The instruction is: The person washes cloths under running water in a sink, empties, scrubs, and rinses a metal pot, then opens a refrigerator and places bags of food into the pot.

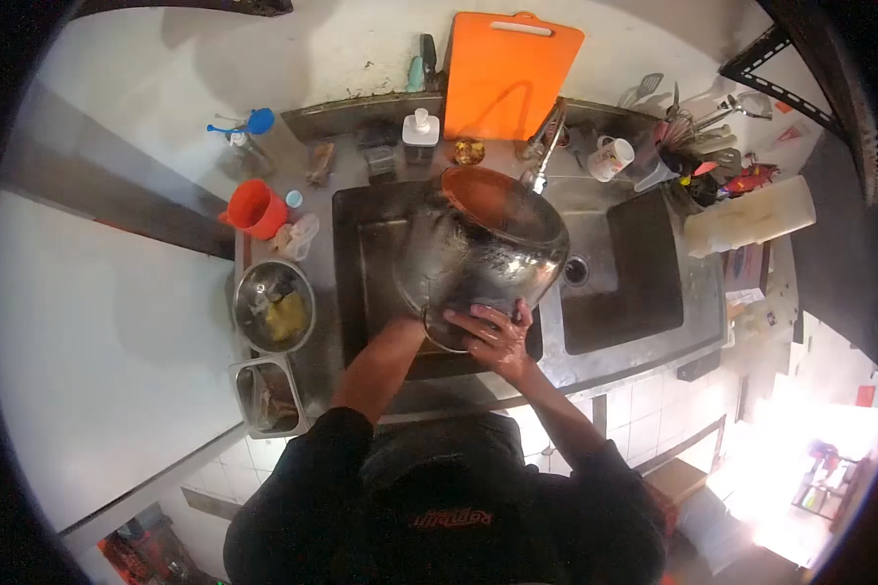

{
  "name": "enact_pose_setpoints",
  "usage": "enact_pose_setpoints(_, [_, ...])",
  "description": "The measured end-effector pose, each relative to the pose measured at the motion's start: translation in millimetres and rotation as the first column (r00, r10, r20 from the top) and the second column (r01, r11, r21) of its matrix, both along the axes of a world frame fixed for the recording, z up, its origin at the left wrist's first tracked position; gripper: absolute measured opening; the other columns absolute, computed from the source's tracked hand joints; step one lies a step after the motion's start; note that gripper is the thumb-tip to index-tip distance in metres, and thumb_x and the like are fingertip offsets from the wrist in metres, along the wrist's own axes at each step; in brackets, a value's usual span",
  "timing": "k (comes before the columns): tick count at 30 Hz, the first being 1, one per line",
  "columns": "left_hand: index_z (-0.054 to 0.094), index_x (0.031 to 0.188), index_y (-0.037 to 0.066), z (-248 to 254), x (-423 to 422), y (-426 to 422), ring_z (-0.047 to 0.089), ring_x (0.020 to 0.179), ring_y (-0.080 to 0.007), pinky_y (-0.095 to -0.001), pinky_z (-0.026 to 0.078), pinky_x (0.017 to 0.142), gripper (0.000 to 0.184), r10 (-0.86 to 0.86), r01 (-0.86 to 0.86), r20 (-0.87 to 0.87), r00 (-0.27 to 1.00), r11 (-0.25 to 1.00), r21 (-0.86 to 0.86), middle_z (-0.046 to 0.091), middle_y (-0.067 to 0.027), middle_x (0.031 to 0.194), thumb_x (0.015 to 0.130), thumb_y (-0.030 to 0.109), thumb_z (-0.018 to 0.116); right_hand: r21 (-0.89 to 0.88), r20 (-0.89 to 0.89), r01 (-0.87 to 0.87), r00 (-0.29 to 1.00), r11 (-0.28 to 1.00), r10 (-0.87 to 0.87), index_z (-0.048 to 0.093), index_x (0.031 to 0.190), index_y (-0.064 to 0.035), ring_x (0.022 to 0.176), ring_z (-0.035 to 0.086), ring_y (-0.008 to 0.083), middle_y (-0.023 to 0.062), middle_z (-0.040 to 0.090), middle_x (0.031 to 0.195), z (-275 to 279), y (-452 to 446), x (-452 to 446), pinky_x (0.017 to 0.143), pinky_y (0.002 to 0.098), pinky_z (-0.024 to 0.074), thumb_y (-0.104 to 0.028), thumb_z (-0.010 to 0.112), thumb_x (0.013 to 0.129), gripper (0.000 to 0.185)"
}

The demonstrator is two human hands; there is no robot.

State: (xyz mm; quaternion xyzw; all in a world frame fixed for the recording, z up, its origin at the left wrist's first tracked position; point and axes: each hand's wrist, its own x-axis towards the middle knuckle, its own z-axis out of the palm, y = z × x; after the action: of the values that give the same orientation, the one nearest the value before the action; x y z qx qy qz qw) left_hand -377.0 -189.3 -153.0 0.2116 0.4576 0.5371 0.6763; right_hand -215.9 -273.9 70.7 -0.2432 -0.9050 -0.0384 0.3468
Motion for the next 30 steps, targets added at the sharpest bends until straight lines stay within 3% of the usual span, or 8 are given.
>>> enact_pose_setpoints(7, [0.042, 0.120, 0.004, -19.8, 0.8, -70.3, 0.063, 0.084, -0.0265, -0.0401, 0.056, 0.059, 0.038, -0.024, 0.024, -0.049, 0.999, 1.000, -0.010, 0.056, -0.0143, 0.100, 0.093, 0.031, 0.046, -0.401, -0.248, 0.277, 0.885, 0.873, -0.395, 0.058, 0.079, -0.0080, 0.118, 0.046, 0.0231, -0.0034, 0.065, 0.111, 1.5, -6.7, -9.9, 0.107, 0.0532, 0.0177, 0.002, 0.055, 0.065, 0.017])
enact_pose_setpoints(12, [0.050, 0.112, 0.003, -31.6, -52.8, -97.7, 0.061, 0.083, -0.0236, -0.0388, 0.052, 0.066, 0.038, 0.034, -0.058, -0.064, 0.997, 0.899, -0.433, 0.058, -0.0103, 0.091, 0.087, 0.030, 0.059, -0.606, -0.330, 0.305, 0.744, 0.735, -0.581, 0.057, 0.097, -0.0054, 0.112, 0.051, 0.0280, 0.0045, 0.061, 0.117, -70.9, 35.2, -10.1, 0.098, 0.0424, 0.0363, 0.002, 0.055, 0.072, 0.027])
enact_pose_setpoints(14, [0.055, 0.111, 0.004, -7.4, -69.3, -91.9, 0.059, 0.085, -0.0226, -0.0394, 0.049, 0.076, 0.039, -0.067, -0.045, -0.244, 0.968, 0.904, -0.425, 0.059, -0.0077, 0.088, 0.082, 0.028, 0.065, -0.837, -0.500, -0.373, 0.223, 0.401, -0.837, 0.056, 0.100, -0.0020, 0.106, 0.053, 0.0255, 0.0090, 0.060, 0.115, -102.7, 62.5, -5.7, 0.089, 0.0356, 0.0431, 0.000, 0.054, 0.077, 0.023])
enact_pose_setpoints(17, [0.055, 0.101, 0.006, 48.4, -93.9, -73.5, 0.059, 0.082, -0.0194, -0.0332, 0.048, 0.070, 0.028, 0.147, -0.216, -0.255, 0.956, 0.939, -0.269, 0.057, -0.0059, 0.076, 0.083, 0.024, 0.064, -0.746, -0.295, -0.624, -0.001, 0.231, -0.955, 0.058, 0.101, 0.0010, 0.100, 0.055, 0.0235, 0.0117, 0.059, 0.110, -156.3, 84.3, 17.9, 0.085, 0.0342, 0.0452, -0.003, 0.052, 0.083, 0.020])
enact_pose_setpoints(21, [0.058, 0.089, 0.008, 113.1, -97.8, -48.3, 0.057, 0.077, -0.0150, -0.0318, 0.044, 0.077, 0.016, 0.078, -0.070, 0.065, 0.995, 0.991, -0.117, 0.056, -0.0012, 0.076, 0.085, 0.024, 0.062, -0.817, -0.092, -0.574, 0.042, 0.051, -0.995, 0.061, 0.101, 0.0017, 0.095, 0.057, 0.0244, 0.0129, 0.060, 0.104, -210.8, 68.4, 40.1, 0.082, 0.0359, 0.0475, -0.009, 0.056, 0.083, 0.022])
enact_pose_setpoints(23, [0.059, 0.082, 0.009, 145.6, -83.6, -44.1, 0.056, 0.075, -0.0141, -0.0303, 0.043, 0.076, 0.015, 0.022, -0.014, 0.113, 0.993, 0.997, -0.070, 0.056, 0.0002, 0.075, 0.086, 0.023, 0.060, -0.781, 0.083, -0.609, 0.116, -0.137, -0.990, 0.050, 0.119, 0.0075, 0.099, 0.057, 0.0354, 0.0205, 0.056, 0.114, -230.9, 51.9, 46.2, 0.084, 0.0497, 0.0456, -0.020, 0.067, 0.073, 0.056])
enact_pose_setpoints(26, [0.055, 0.088, 0.006, 184.4, -61.5, -37.4, 0.056, 0.074, -0.0114, -0.0270, 0.043, 0.074, 0.016, -0.262, 0.283, -0.297, 0.918, 0.959, 0.031, 0.057, -0.0028, 0.076, 0.085, 0.020, 0.063, -0.758, 0.073, -0.632, 0.167, -0.163, -0.983, 0.047, 0.125, 0.0068, 0.105, 0.055, 0.0396, 0.0227, 0.055, 0.117, -268.7, 22.2, 53.0, 0.085, 0.0539, 0.0446, -0.020, 0.067, 0.074, 0.062])
enact_pose_setpoints(30, [0.055, 0.086, 0.004, 202.1, -40.8, -34.4, 0.055, 0.070, -0.0133, -0.0289, 0.043, 0.070, 0.020, -0.265, 0.298, -0.368, 0.891, 0.954, 0.033, 0.058, -0.0028, 0.078, 0.078, 0.013, 0.070, -0.755, 0.156, -0.569, 0.326, -0.326, -0.932, 0.050, 0.121, 0.0078, 0.103, 0.056, 0.0408, 0.0228, 0.055, 0.118, -201.1, 9.1, 50.2, 0.087, 0.0560, 0.0438, -0.022, 0.069, 0.074, 0.059])
